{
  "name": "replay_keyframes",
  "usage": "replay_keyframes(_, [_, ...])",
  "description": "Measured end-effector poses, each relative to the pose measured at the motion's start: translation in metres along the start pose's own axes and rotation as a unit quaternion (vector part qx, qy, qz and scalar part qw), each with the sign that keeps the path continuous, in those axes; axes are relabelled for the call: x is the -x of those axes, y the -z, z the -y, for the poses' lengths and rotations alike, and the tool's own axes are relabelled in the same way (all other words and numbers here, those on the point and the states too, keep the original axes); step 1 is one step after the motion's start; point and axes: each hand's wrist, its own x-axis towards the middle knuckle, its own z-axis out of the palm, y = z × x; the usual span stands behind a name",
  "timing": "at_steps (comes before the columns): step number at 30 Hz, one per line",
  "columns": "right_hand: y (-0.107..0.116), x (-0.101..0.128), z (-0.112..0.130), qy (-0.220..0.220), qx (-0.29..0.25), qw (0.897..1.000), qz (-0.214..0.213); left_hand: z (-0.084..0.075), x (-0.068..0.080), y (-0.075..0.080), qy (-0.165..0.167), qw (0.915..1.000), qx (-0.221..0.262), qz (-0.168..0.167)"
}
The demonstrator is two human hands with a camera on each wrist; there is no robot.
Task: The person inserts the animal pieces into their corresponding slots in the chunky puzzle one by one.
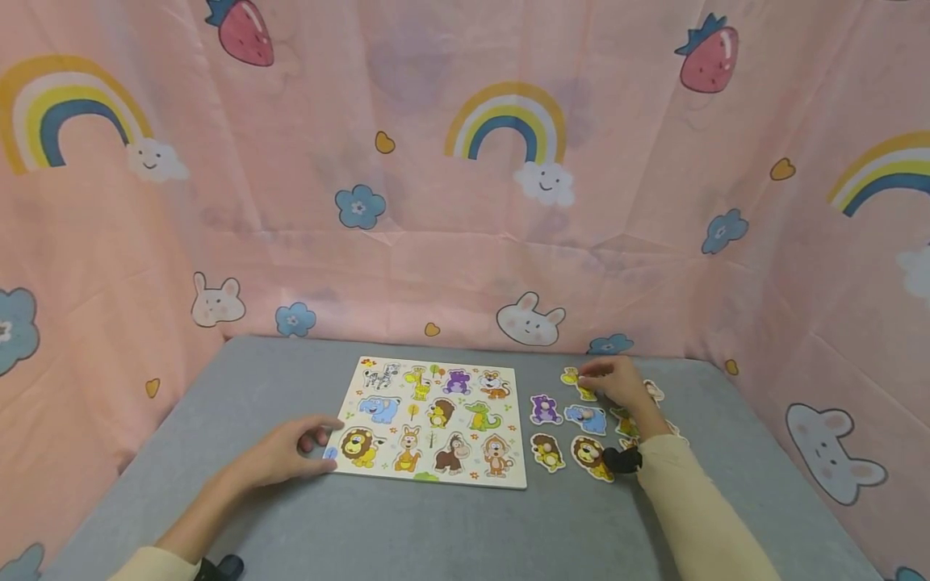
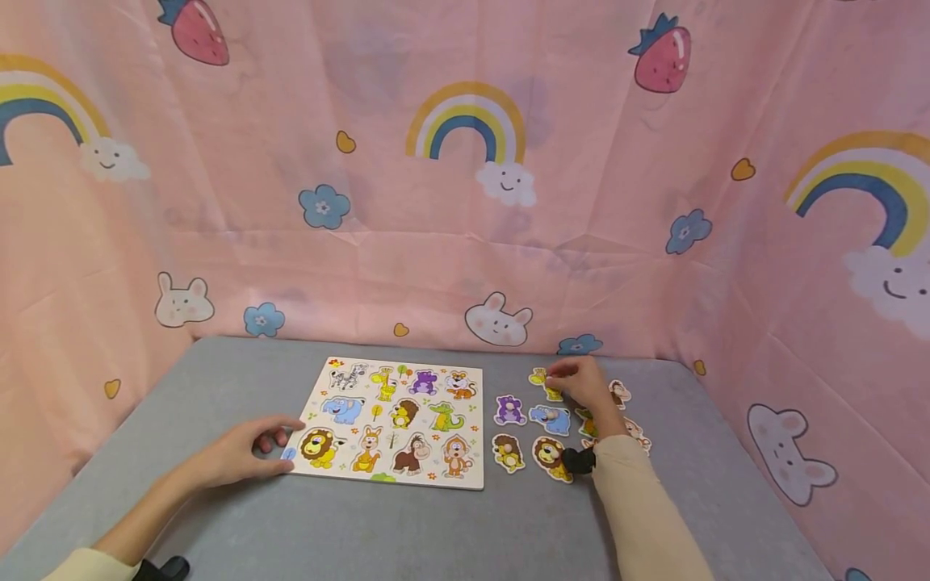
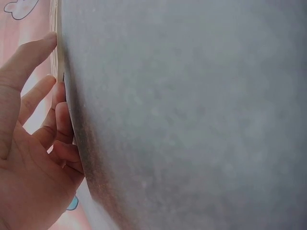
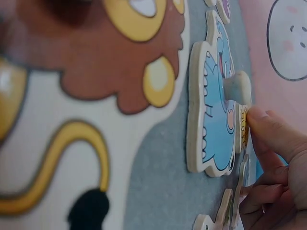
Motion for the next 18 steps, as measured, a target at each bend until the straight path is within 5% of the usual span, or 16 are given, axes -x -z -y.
replay_keyframes(18, [0.0072, 0.0059, 0.0037, 0.022, -0.034, 0.999, -0.013, 0.0031, 0.0, -0.0011, -0.015, 0.9999, 0.001, -0.002])
